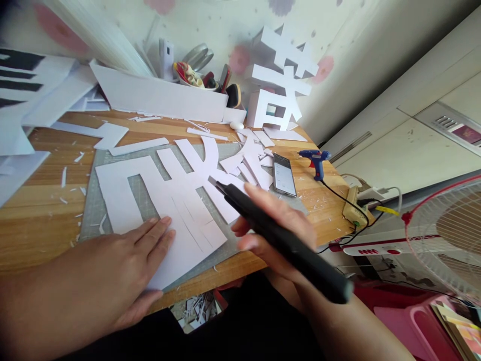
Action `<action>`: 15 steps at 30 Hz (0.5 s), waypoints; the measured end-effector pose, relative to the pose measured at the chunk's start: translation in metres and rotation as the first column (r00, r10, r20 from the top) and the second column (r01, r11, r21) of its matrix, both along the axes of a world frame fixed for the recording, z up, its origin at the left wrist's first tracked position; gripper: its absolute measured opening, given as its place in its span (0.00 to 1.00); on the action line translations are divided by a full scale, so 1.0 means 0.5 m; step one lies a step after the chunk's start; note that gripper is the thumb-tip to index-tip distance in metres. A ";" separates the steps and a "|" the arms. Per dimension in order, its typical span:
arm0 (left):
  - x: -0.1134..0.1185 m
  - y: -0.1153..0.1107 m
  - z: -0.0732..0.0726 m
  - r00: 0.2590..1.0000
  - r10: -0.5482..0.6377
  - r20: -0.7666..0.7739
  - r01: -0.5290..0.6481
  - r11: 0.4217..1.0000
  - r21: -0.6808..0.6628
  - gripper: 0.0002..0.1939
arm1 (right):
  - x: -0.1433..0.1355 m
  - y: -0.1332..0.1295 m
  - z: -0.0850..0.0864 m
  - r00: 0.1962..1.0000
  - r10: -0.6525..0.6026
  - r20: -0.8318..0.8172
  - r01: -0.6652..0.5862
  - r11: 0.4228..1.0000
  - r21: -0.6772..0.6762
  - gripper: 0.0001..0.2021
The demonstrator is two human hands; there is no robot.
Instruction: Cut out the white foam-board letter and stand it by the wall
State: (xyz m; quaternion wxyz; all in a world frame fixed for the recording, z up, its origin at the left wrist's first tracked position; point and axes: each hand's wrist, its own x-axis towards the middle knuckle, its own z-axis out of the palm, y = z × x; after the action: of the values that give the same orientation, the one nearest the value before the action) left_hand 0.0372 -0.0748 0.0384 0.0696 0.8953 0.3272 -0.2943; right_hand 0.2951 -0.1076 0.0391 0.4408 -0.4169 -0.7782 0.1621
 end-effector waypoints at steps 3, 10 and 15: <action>0.003 0.002 0.013 1.000 0.016 -0.021 -0.017 1.000 -0.027 0.37 | -0.010 0.030 -0.027 0.982 0.145 0.125 -0.151 0.988 0.040 0.22; -0.012 0.004 0.002 0.995 -0.018 0.097 0.015 0.999 0.030 0.36 | -0.035 0.056 -0.057 0.892 0.316 0.322 -0.318 0.947 -0.048 0.21; -0.019 0.004 -0.001 0.992 -0.050 0.116 0.043 0.997 0.059 0.35 | -0.045 0.063 -0.070 0.857 0.322 0.403 -0.334 0.942 -0.042 0.16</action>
State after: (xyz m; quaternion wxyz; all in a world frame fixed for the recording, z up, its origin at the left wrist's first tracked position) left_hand 0.0278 -0.0728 0.0379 0.0565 0.9200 0.3099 -0.2333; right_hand 0.2724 -0.0762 0.0042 0.2422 -0.2964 -0.9141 0.1336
